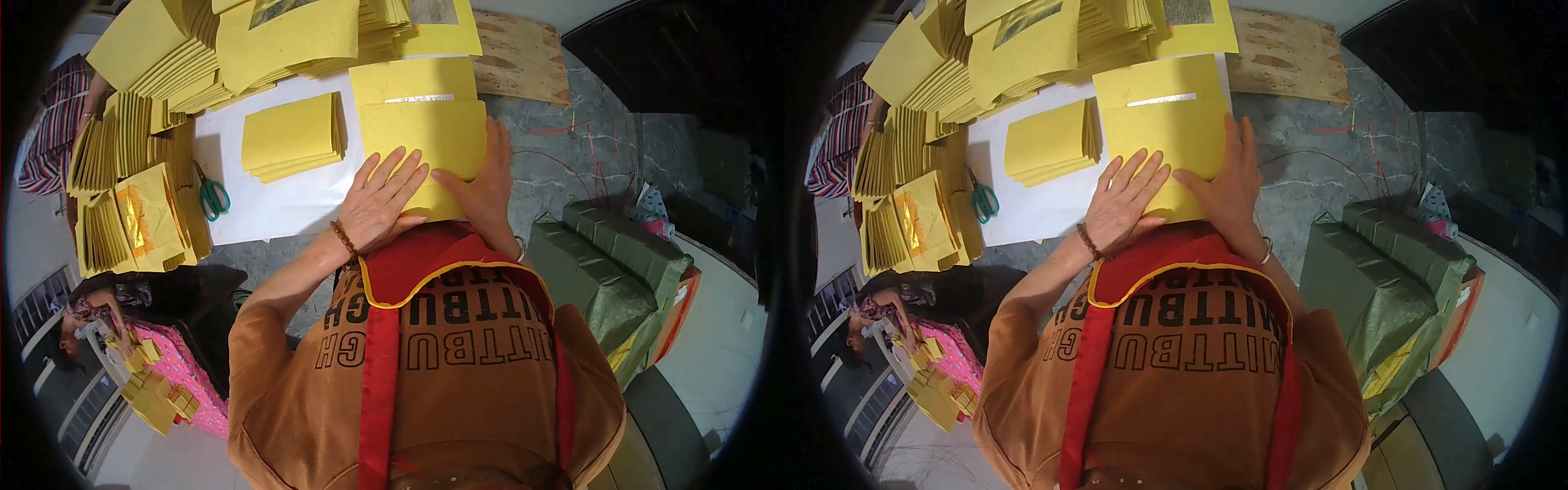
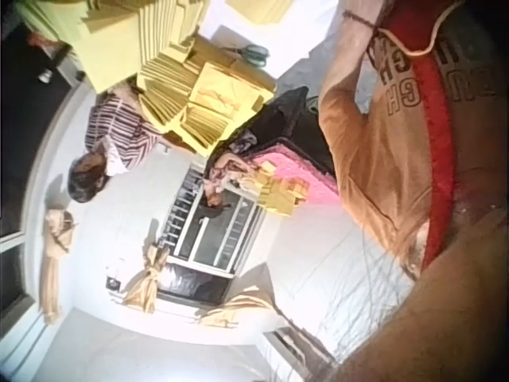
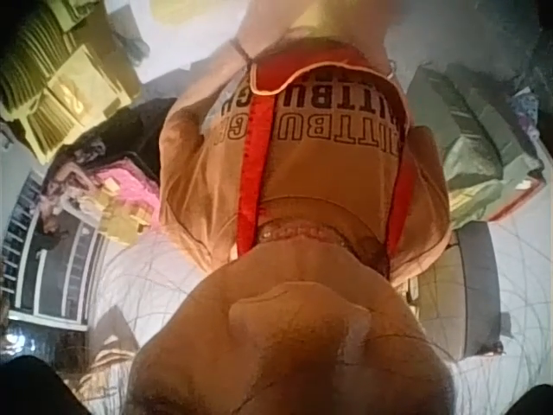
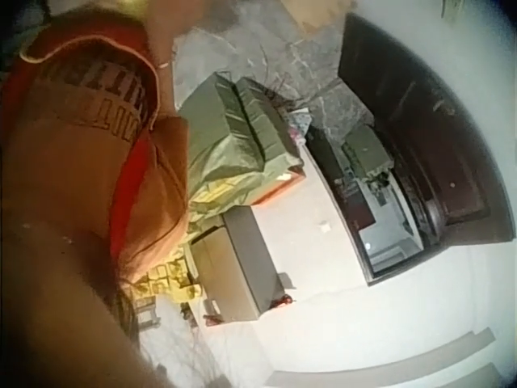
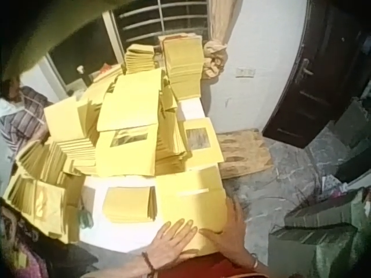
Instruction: Folding and stacking sheets of yellow joss paper with silver foil centers.
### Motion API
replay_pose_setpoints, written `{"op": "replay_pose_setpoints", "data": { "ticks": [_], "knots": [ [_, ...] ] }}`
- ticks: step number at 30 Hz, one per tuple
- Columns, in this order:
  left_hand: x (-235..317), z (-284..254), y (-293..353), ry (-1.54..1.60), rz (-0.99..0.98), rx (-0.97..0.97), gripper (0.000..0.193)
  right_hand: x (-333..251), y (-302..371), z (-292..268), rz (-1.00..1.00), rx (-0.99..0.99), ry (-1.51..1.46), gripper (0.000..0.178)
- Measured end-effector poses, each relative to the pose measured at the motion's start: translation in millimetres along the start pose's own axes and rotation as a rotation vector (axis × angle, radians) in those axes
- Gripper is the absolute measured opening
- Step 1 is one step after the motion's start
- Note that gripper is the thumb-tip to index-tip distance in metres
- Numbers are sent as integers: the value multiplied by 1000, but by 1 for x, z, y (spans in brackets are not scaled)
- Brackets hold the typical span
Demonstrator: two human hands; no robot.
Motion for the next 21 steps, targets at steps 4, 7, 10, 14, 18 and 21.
{"op": "replay_pose_setpoints", "data": {
  "ticks": [4,7,10,14,18,21],
  "knots": [
    [-1,0,1,93,8,-57,77,36,1,-12,150,17,-296,100],
    [-3,2,2,118,11,-66,79,51,3,-15,342,-15,-551,91],
    [-4,3,3,138,11,-99,76,53,5,-8,542,-131,-897,72],
    [-9,-4,-3,64,28,-40,64,50,11,-1,493,-95,-1011,47],
    [-2,-21,-25,-205,94,36,52,50,10,0,455,-16,-916,38],
    [9,-16,-40,-332,70,173,49,51,6,-3,596,-31,-1031,37]
  ]
}}
Point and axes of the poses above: each hand's wrist, its own y-axis away from the middle knuckle, its own z-axis out of the palm, x = y × z, the point moved 4 cm from there along -y, towards the middle knuckle, and after that the axes turned 15 degrees about -y, right-handed, at the moved point
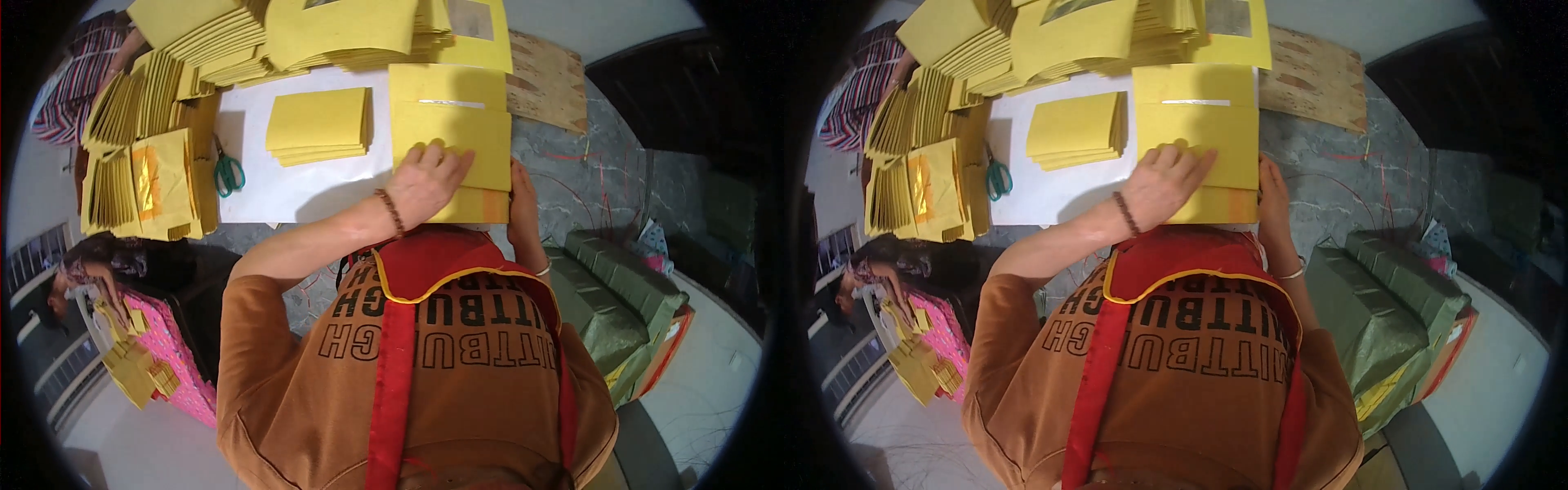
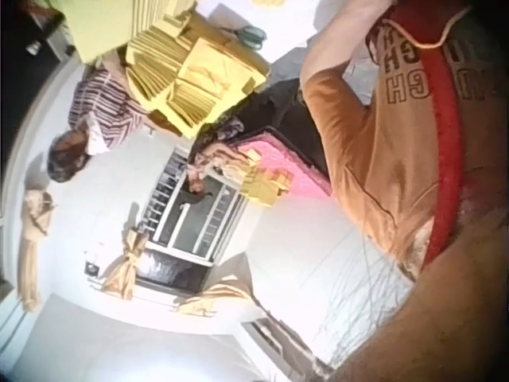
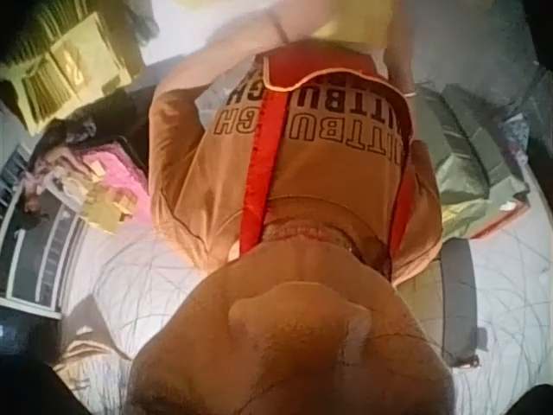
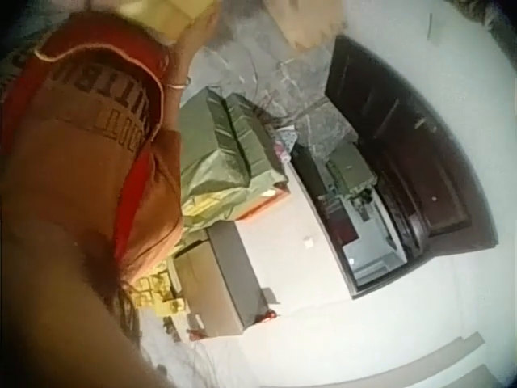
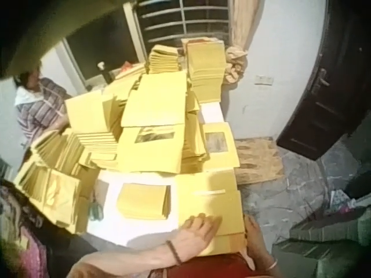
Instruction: Folding and stacking sheets of yellow joss paper with silver foil centers.
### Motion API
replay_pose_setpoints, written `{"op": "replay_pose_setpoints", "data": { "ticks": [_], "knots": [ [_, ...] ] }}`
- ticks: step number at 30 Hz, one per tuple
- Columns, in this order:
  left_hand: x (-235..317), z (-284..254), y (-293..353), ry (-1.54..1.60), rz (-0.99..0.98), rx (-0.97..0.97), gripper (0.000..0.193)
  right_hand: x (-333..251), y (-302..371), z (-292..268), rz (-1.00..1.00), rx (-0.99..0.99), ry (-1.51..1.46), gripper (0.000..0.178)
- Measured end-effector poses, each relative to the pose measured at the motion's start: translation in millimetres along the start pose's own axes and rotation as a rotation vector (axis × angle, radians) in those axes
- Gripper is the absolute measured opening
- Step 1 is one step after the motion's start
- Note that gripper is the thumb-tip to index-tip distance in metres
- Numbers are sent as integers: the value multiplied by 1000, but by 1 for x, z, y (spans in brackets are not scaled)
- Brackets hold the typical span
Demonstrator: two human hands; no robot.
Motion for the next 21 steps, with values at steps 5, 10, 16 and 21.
{"op": "replay_pose_setpoints", "data": {
  "ticks": [5,10,16,21],
  "knots": [
    [-16,-10,3,-6,-110,90,46,-3,-4,-12,37,-2,118,50],
    [-81,-29,58,-109,-284,173,49,-10,-2,-7,40,-39,147,46],
    [-144,44,126,-256,-408,47,50,-8,-6,-4,-19,-32,171,36],
    [-136,87,150,-62,-496,-210,58,-3,-9,-8,-52,-96,182,33]
  ]
}}
Point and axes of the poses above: each hand's wrist, its own y-axis away from the middle knuckle, its own z-axis out of the palm, x = y × z, the point moved 4 cm from there along -y, towards the middle knuckle, and after that the axes turned 15 degrees about -y, right-handed, at the moved point
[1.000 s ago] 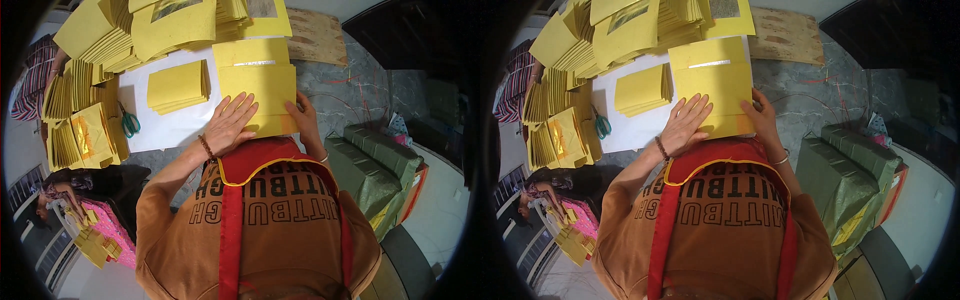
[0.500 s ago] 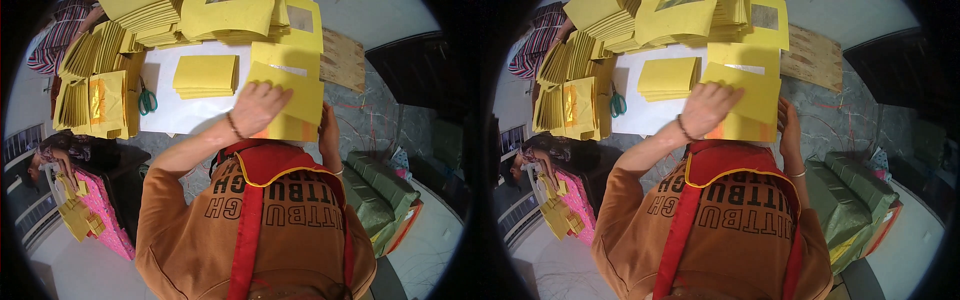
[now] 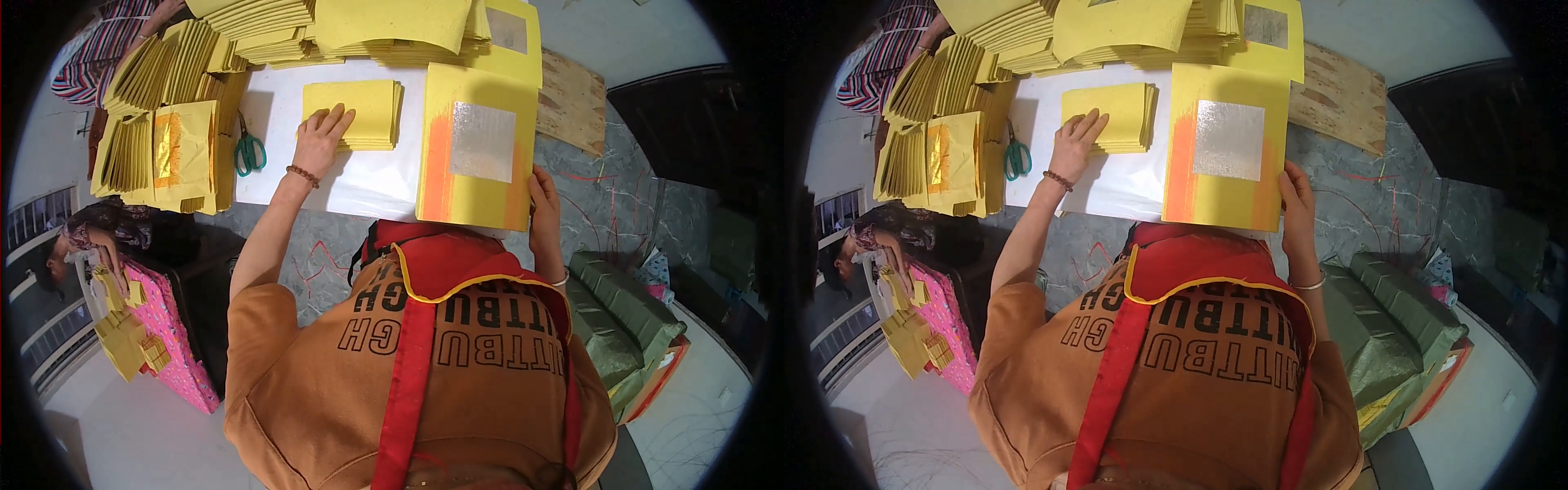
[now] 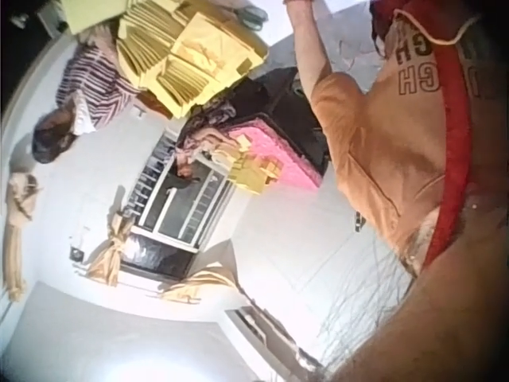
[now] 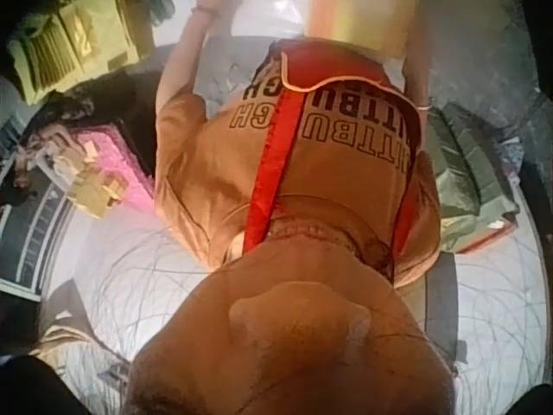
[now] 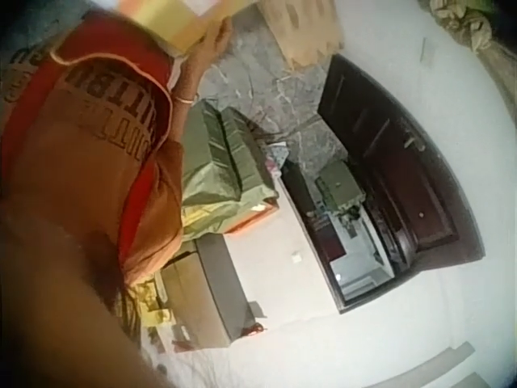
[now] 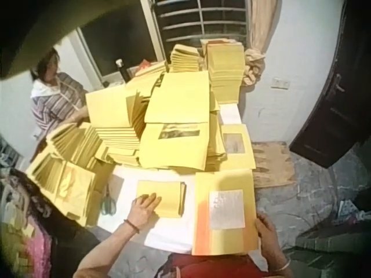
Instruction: Folding and stacking sheets of yellow joss paper with silver foil centers.
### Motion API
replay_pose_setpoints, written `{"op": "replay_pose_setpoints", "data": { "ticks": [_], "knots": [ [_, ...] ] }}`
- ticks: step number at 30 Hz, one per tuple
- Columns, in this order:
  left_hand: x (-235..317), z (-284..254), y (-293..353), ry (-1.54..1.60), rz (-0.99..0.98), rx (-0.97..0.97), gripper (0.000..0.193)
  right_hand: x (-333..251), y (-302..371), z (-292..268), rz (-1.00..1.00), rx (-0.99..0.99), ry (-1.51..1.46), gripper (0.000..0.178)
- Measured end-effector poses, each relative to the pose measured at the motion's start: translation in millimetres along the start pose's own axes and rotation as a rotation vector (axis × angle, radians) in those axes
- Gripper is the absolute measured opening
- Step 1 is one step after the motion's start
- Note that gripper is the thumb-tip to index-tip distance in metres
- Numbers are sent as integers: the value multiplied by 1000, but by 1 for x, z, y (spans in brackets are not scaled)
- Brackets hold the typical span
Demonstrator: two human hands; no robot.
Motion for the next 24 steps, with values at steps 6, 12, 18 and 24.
{"op": "replay_pose_setpoints", "data": {
  "ticks": [6,12,18,24],
  "knots": [
    [2,11,9,-115,42,44,74,0,1,2,-15,8,-34,36],
    [-6,-30,-5,5,115,-87,88,-16,4,6,-346,-55,314,31],
    [33,-83,-20,119,182,26,73,-13,0,7,-443,-141,561,16],
    [143,-120,-7,358,559,96,54,1,-5,6,-366,-131,319,14]
  ]
}}
Point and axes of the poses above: each hand's wrist, its own y-axis away from the middle knuckle, its own z-axis out of the palm, x = y × z, the point moved 4 cm from there along -y, towards the middle knuckle, and after that the axes turned 15 degrees about -y, right-handed, at the moved point
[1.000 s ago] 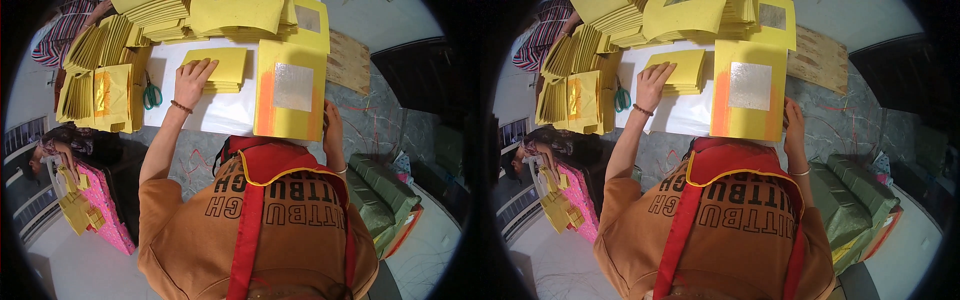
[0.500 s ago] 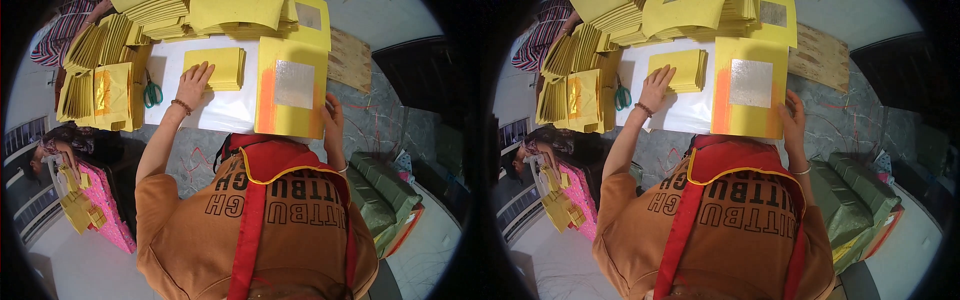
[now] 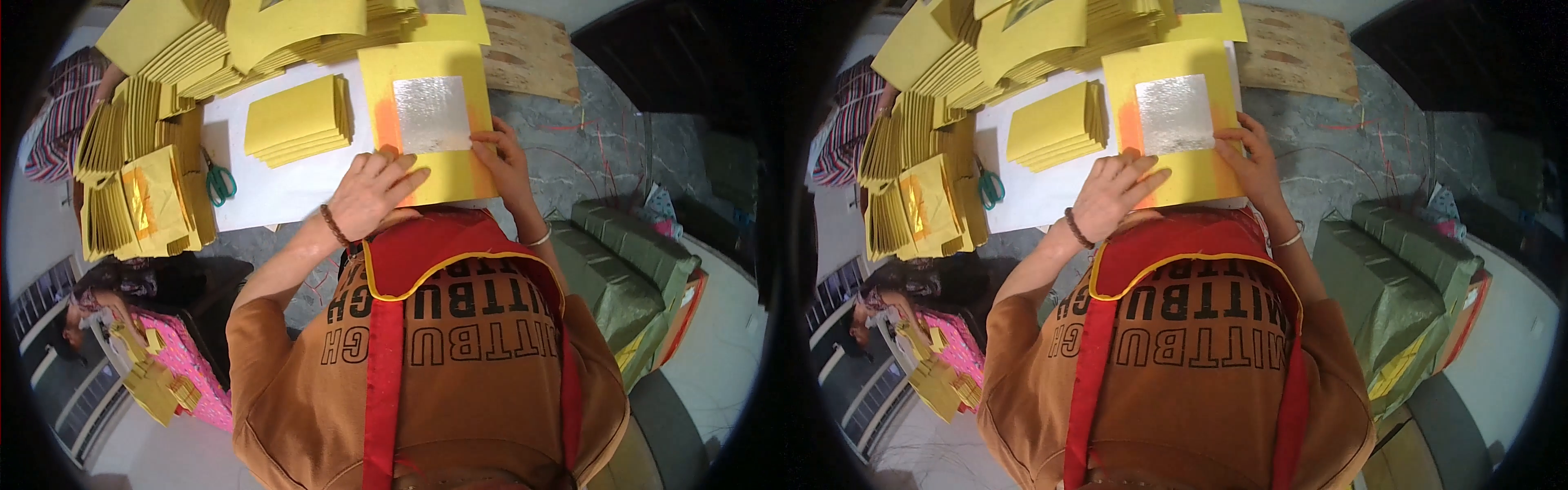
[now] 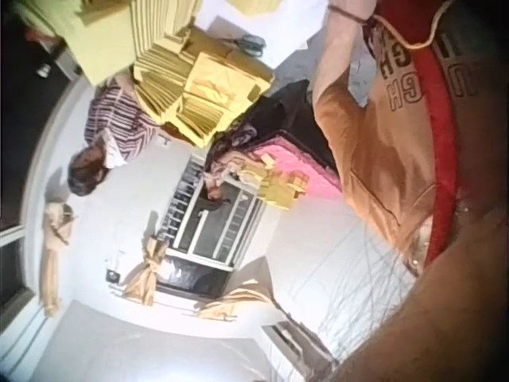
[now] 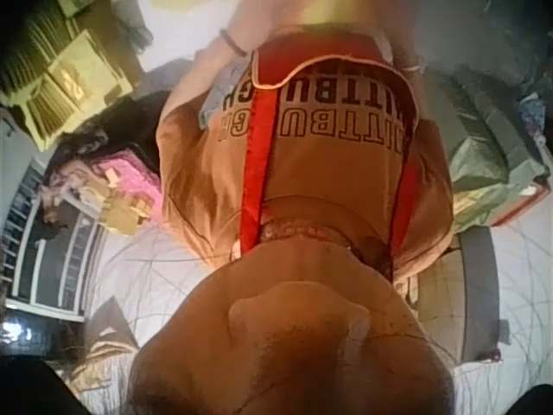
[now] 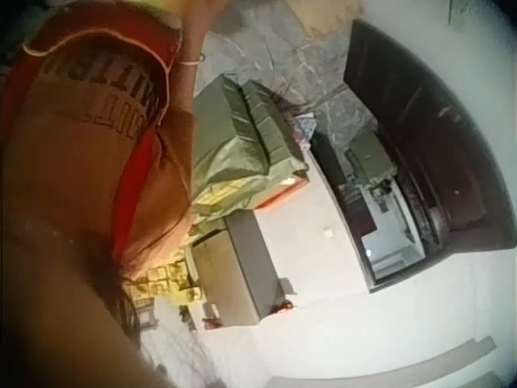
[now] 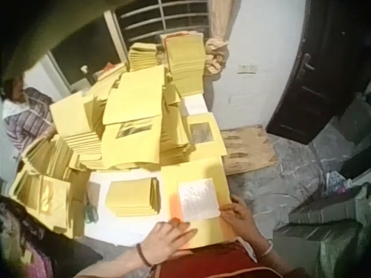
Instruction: Folding and stacking sheets of yellow joss paper with silver foil centers.
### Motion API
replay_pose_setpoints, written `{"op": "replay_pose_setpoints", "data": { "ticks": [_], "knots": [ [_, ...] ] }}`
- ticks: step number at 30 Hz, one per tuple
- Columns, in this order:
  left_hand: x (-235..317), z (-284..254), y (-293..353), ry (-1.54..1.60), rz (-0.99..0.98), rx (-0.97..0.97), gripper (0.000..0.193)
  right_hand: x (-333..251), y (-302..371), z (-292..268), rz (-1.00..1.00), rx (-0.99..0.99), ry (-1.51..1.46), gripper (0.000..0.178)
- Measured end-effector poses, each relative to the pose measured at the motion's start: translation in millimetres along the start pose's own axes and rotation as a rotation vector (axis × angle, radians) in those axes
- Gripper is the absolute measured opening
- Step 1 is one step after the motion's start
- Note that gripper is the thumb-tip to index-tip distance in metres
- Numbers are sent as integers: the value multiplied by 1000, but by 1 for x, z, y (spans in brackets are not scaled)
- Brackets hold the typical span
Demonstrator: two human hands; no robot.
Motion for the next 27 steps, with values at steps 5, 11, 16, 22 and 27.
{"op": "replay_pose_setpoints", "data": {
  "ticks": [5,11,16,22,27],
  "knots": [
    [0,-3,-9,51,43,-4,43,-2,-3,0,122,-34,-155,23],
    [-4,-2,-13,301,10,115,15,-1,-2,-2,188,10,-225,31],
    [-5,-1,-14,340,-65,145,5,-5,-2,0,217,11,-237,32],
    [-9,2,-16,459,-164,157,4,-5,-2,-2,192,-12,-247,36],
    [-14,7,-15,534,-235,111,4,-6,-2,-3,189,-6,-260,37]
  ]
}}
Point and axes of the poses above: each hand's wrist, its own y-axis away from the middle knuckle, its own z-axis out of the palm, x = y × z, the point moved 4 cm from there along -y, towards the middle knuckle, and after that the axes turned 15 degrees about -y, right-handed, at the moved point
